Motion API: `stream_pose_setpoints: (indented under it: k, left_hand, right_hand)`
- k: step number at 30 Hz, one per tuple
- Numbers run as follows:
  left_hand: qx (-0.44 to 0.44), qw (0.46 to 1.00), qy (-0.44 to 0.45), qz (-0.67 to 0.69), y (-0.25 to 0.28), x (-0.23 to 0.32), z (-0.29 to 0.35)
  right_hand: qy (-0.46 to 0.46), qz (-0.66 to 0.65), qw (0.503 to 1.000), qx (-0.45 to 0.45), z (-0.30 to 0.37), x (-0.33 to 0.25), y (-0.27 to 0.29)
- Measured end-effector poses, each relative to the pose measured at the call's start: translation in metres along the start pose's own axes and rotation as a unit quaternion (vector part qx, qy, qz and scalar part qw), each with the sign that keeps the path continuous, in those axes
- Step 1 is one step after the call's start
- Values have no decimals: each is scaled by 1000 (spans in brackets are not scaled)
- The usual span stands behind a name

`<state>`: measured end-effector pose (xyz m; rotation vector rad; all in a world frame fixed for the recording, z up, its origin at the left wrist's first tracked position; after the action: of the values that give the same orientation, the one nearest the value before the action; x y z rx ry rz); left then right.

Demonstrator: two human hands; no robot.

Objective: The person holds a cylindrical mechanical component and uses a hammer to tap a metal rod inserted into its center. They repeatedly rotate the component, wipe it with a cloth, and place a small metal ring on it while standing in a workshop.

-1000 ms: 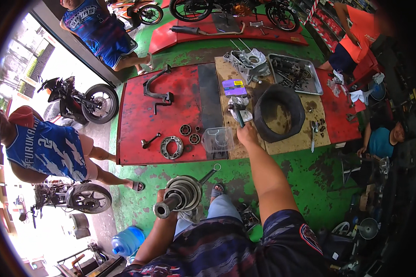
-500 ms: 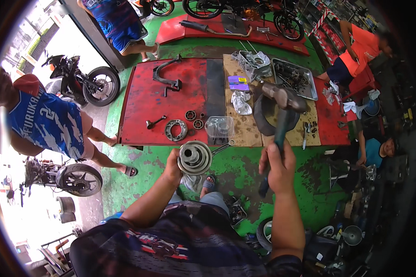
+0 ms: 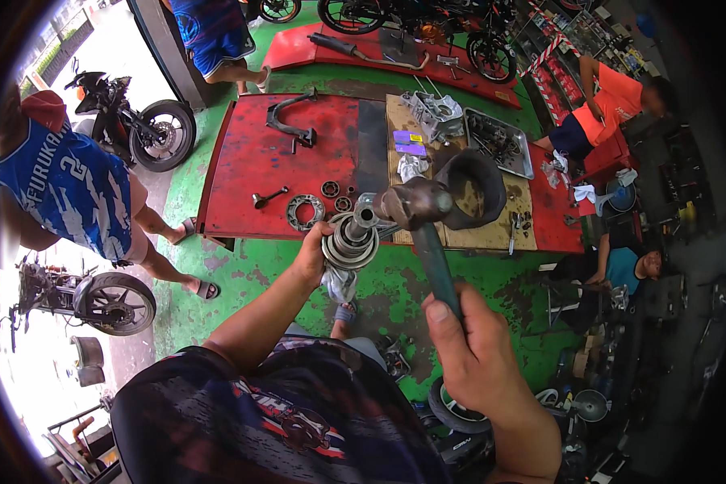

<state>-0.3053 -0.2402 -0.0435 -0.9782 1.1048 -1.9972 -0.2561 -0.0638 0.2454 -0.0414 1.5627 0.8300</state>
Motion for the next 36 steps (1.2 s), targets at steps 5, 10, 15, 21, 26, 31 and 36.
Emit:
stream_pose_setpoints:
  k: [5,10,15,21,26,31,36]
  left_hand:
    - [23,1000,-17,-12,5,4,7]
    - [40,999,-25,-8,15,5,4]
    - [-6,1000,-24,2,21,10,1]
    - [2,999,-34,0,1,13,-7]
    - [10,998,-52,-24,-1,22,-13]
    - [35,997,-52,43,37,13,-38]
    - [63,996,-63,4,-10,23,-15]
  right_hand:
    - [-11,17,1000,-9,-9,11,-20]
    - [-11,7,1000,-3,-9,15,-31]
    - [-2,-12,998,60,-17,-14,-6]
    - [444,-75,885,123,65,-183,144]
    - [271,-262,919,120,15,-49,30]
    - [17,38,994,99,0,20,-15]
    - [-35,-13,992,119,-6,11,2]
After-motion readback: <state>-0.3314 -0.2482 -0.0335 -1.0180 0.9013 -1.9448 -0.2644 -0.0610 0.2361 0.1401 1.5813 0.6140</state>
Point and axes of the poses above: each hand's wrist, its own z-axis away from the middle knuckle, its own y-axis out of the back of the hand, x = y × z, the point moved 8 cm from there along -z, towards the middle knuckle, and after that the axes turned 12 degrees about y, right-handed, at the moved point
